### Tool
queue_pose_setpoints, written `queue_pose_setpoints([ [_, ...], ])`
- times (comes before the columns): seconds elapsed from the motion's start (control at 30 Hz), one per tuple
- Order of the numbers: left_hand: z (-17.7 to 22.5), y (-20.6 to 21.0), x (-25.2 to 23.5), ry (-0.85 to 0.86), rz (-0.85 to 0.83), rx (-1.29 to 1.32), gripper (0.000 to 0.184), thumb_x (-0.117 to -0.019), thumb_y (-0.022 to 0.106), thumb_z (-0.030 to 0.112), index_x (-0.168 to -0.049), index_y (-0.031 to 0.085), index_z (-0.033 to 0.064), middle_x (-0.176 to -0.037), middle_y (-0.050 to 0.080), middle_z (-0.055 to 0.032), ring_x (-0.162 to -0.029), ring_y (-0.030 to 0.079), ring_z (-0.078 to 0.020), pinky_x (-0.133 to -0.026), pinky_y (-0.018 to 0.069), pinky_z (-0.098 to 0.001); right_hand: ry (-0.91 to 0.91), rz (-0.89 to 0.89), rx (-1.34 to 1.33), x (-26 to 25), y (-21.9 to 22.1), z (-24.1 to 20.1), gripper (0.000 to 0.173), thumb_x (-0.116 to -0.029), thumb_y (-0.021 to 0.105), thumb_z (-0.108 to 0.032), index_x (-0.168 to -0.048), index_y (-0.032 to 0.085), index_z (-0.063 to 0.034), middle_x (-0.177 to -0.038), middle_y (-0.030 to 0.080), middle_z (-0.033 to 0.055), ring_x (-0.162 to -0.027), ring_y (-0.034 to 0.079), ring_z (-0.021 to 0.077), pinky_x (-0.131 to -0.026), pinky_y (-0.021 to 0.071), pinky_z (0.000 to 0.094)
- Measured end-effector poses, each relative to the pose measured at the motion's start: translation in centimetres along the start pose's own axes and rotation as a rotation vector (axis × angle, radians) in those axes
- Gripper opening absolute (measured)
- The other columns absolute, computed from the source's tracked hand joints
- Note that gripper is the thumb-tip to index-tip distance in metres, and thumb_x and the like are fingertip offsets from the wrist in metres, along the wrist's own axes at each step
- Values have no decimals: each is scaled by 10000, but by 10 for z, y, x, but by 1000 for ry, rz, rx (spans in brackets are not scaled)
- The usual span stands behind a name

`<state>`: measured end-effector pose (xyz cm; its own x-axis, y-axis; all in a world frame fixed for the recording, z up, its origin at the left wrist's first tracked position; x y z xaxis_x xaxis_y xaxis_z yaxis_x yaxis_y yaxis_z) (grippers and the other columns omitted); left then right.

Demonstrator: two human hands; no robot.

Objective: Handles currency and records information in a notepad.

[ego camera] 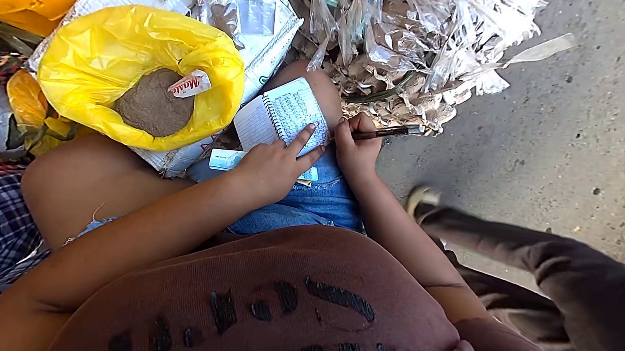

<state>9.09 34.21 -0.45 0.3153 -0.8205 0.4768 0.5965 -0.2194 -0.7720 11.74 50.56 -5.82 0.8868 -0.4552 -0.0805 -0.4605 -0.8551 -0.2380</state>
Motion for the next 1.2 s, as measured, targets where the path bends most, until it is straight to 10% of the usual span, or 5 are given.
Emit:
queue_pose_setpoints([
  [0.43,-2,0,0,4,15,3,688,-950,596,48,-1587,408,228,-1697,195,-138,-973,676,-347,-664,556,-459,98,0,-41,-7,-2,-4,312,-953,548,-59,-690,434,-180,-560,434,-118,-486,412,-24,-488,356,166],
  [0.67,-16,4,27,168,536,103,515,-836,697,37,-1348,663,82,-1413,579,-222,-917,714,-368,-669,589,-479,-261,-333,422,3,3,-27,305,-1035,595,-220,-1227,683,1,-1063,770,82,-988,670,218,-898,502,376],
  [0.9,-82,33,69,-860,263,1292,192,-1054,569,170,-1197,540,45,-913,674,-67,-595,551,-65,-517,429,-220,-278,-361,392,9,-4,-20,276,-1062,540,-192,-1169,731,-24,-1163,726,132,-1178,636,263,-1047,473,400],
  [1.13,-70,45,65,-721,606,1660,255,-955,684,37,-1164,553,-31,-792,637,-77,-573,554,-64,-471,415,-171,-283,-389,482,1,-2,-41,242,-1050,554,-166,-1096,732,-9,-1113,737,138,-1142,655,286,-1024,494,420],
  [1.2,-25,-67,94,-1017,198,1544,324,-1007,595,14,-1317,524,-45,-1007,637,-115,-838,615,-144,-801,500,-270,-358,-448,443,9,7,-58,233,-999,645,-202,-1079,725,2,-1140,733,147,-1178,645,313,-1030,498,461],
])
Point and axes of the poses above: each hand's wrist, its own x-axis away from the middle knuckle, its own y-axis out of the palm, z = x × y, the point moved 4 cm from there along -x, towards the middle knuckle
